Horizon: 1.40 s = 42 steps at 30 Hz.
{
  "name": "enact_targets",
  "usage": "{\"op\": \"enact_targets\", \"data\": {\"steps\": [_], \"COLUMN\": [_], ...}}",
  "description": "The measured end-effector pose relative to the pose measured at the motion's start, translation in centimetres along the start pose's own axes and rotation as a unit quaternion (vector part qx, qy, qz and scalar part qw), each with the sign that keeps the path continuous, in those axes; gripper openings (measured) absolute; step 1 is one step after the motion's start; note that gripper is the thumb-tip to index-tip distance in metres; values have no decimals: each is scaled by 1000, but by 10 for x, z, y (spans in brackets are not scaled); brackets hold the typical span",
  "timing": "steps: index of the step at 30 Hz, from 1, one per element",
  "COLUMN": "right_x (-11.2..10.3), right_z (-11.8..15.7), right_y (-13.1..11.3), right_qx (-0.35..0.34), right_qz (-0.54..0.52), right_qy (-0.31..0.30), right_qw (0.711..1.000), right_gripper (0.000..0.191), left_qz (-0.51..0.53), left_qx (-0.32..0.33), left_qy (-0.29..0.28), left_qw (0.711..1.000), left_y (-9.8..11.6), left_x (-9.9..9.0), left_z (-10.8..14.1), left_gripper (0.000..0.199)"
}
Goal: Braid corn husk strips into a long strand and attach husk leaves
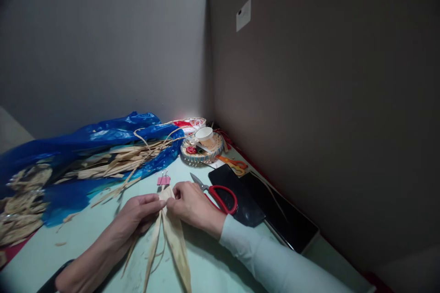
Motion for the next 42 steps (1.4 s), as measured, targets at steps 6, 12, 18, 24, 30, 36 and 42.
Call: {"op": "enact_targets", "data": {"steps": [6,12,18,24,30,36,42], "right_x": [5,10,17,21,23,24,27], "right_z": [-3,-2,1,8,8,8,8], "right_y": [1,-2,-1,-1,-3,-5,-6], "right_qx": [-1,13,-12,-28,-38,-63,-83], "right_qz": [1,27,61,95,129,135,113], "right_qy": [-5,13,40,51,58,59,59], "right_qw": [1000,999,997,994,989,987,988], "right_gripper": [16,16,17,14,9,7,2], "left_qz": [1,-5,-14,-18,-23,-24,-16], "left_qx": [5,-8,-1,4,15,21,23], "left_qy": [9,22,18,11,6,7,13], "left_qw": [1000,1000,1000,1000,1000,999,1000], "left_y": [1,2,-2,-5,-3,1,5], "left_x": [1,2,-2,-2,1,0,3], "left_z": [1,0,-4,-6,-4,-1,1], "left_gripper": [29,28,22,19,18,11,10]}}
Point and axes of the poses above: each hand's wrist, its own z-axis away from the middle knuckle, its own x-axis out of the palm, y = z × x, the point moved 2 cm from there along -z, towards the middle knuckle, and after that the axes turned 5 degrees about -z, right-handed, at the moved point
